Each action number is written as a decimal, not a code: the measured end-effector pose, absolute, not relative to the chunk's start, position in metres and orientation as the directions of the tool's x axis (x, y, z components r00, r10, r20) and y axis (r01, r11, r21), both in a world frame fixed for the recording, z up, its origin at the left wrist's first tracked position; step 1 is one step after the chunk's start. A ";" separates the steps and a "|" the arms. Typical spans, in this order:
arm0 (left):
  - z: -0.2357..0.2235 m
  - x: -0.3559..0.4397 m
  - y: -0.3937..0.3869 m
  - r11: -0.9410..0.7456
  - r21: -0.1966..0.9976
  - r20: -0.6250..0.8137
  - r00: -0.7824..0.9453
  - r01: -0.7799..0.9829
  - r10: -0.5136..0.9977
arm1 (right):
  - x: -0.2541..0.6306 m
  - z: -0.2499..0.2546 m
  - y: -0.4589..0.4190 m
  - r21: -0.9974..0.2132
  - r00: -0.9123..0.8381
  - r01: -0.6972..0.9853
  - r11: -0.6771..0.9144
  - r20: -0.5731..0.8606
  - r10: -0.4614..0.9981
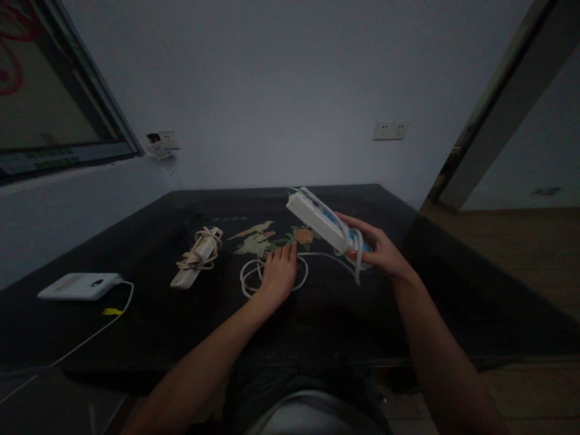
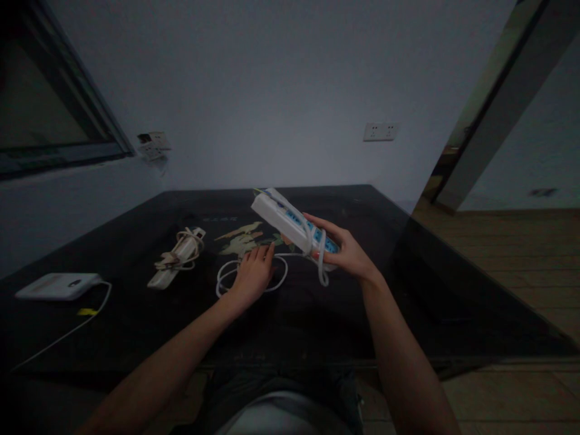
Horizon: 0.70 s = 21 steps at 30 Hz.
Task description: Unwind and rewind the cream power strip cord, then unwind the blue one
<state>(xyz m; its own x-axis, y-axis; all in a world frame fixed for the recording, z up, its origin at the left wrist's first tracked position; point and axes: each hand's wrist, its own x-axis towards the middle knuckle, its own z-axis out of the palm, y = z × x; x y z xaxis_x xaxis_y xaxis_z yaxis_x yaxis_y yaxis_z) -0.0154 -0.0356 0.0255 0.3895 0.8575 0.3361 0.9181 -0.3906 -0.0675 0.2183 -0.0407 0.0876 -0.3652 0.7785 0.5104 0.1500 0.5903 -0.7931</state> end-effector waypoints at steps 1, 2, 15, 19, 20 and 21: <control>0.022 -0.011 -0.038 -0.449 -0.073 0.367 0.443 0.891 0.818 | 0.212 0.088 -0.043 -0.793 -0.393 0.145 0.592 0.503 0.770; 0.017 -0.006 -0.039 -0.516 -0.078 0.385 0.503 0.853 0.774 | 0.205 0.088 -0.045 -0.789 -0.416 0.143 0.597 0.499 0.760; 0.022 -0.003 -0.055 -0.865 0.404 0.339 0.829 0.299 0.445 | 0.205 0.078 -0.030 -0.755 -0.222 0.365 0.545 0.499 0.838; 0.032 -0.021 -0.050 -0.742 0.590 0.605 0.435 0.319 0.667 | 0.223 0.075 -0.022 -0.732 -0.222 0.491 0.472 0.419 0.881; 0.034 -0.025 -0.046 -0.723 0.610 0.651 0.314 0.324 0.691 | 0.226 0.075 -0.022 -0.720 -0.247 0.520 0.460 0.389 0.887; 0.035 -0.030 -0.042 -0.711 0.619 0.686 0.209 0.335 0.696 | 0.229 0.075 -0.023 -0.709 -0.279 0.542 0.451 0.354 0.893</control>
